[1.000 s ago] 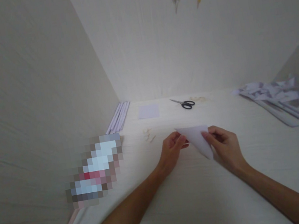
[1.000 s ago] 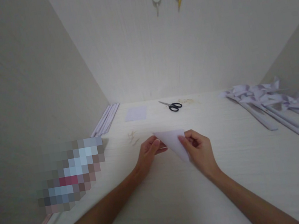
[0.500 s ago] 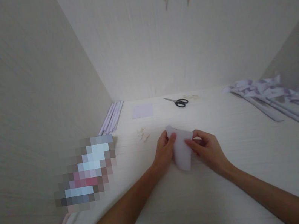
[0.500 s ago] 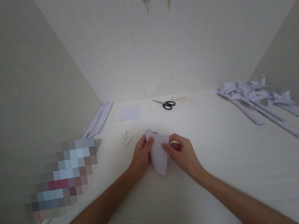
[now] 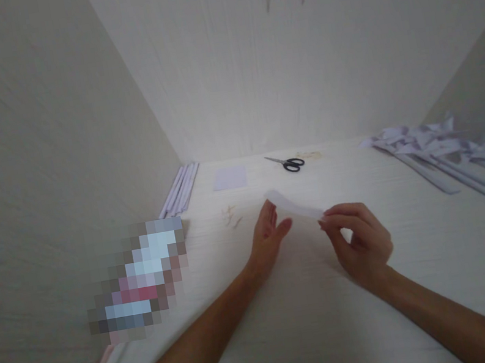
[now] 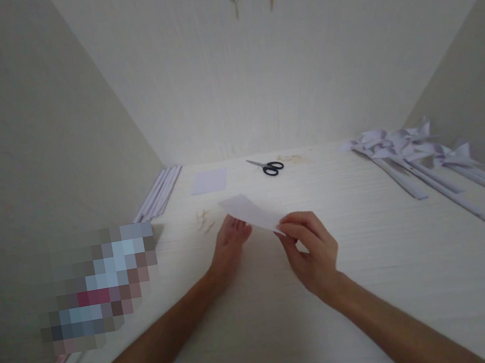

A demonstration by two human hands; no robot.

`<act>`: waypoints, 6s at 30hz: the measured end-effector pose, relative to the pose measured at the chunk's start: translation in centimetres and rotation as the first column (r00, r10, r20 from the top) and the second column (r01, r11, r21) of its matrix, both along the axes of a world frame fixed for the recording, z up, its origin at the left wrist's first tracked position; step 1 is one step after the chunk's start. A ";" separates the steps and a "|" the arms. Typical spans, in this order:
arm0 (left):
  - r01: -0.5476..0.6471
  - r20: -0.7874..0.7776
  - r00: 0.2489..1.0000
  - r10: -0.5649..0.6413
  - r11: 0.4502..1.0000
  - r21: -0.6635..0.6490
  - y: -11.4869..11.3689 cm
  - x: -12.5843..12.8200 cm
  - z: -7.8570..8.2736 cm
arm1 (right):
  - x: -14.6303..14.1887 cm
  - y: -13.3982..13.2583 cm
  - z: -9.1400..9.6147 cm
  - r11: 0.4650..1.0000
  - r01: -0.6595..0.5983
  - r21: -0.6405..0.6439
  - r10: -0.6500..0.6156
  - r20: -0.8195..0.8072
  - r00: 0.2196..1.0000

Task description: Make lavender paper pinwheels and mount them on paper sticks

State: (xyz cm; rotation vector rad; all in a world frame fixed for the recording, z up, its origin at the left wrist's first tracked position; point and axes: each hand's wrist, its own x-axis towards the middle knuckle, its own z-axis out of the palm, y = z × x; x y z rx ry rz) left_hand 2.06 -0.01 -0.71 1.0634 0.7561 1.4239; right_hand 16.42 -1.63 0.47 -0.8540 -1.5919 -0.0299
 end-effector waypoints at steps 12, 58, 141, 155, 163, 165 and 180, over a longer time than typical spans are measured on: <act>0.129 -0.078 0.990 -0.121 0.986 0.106 -0.7 0.3 1.5 | -0.8 -0.6 0.8 0.915 -0.272 -0.299 0.324 0.140 0.936; 0.147 -0.188 0.963 -0.195 0.959 -0.242 -0.6 -0.3 1.0 | -0.6 2.2 -0.4 0.391 -0.710 -0.586 0.054 -0.755 0.653; 0.132 -0.332 0.906 -0.261 0.923 -0.362 -0.4 -0.8 1.2 | 1.7 3.8 -0.1 0.770 -0.326 -0.549 -0.028 -0.538 0.842; -0.302 -0.179 0.945 0.273 0.940 -0.159 1.8 -2.7 0.4 | 1.0 2.5 -0.1 0.296 -0.536 -0.791 0.214 -0.492 0.844; -0.231 -0.118 0.969 0.218 0.967 -0.111 1.5 -2.6 1.1 | -0.3 1.0 0.3 0.243 -0.454 -0.857 0.244 -0.399 0.884; -0.226 -0.101 0.971 0.214 0.967 -0.117 1.4 -2.6 1.2 | -0.4 0.8 0.4 0.254 -0.455 -0.854 0.233 -0.403 0.885; -0.174 -0.003 0.985 0.175 0.978 -0.113 1.3 -2.6 1.2 | -0.4 1.0 0.2 0.229 -0.466 -0.854 0.210 -0.424 0.881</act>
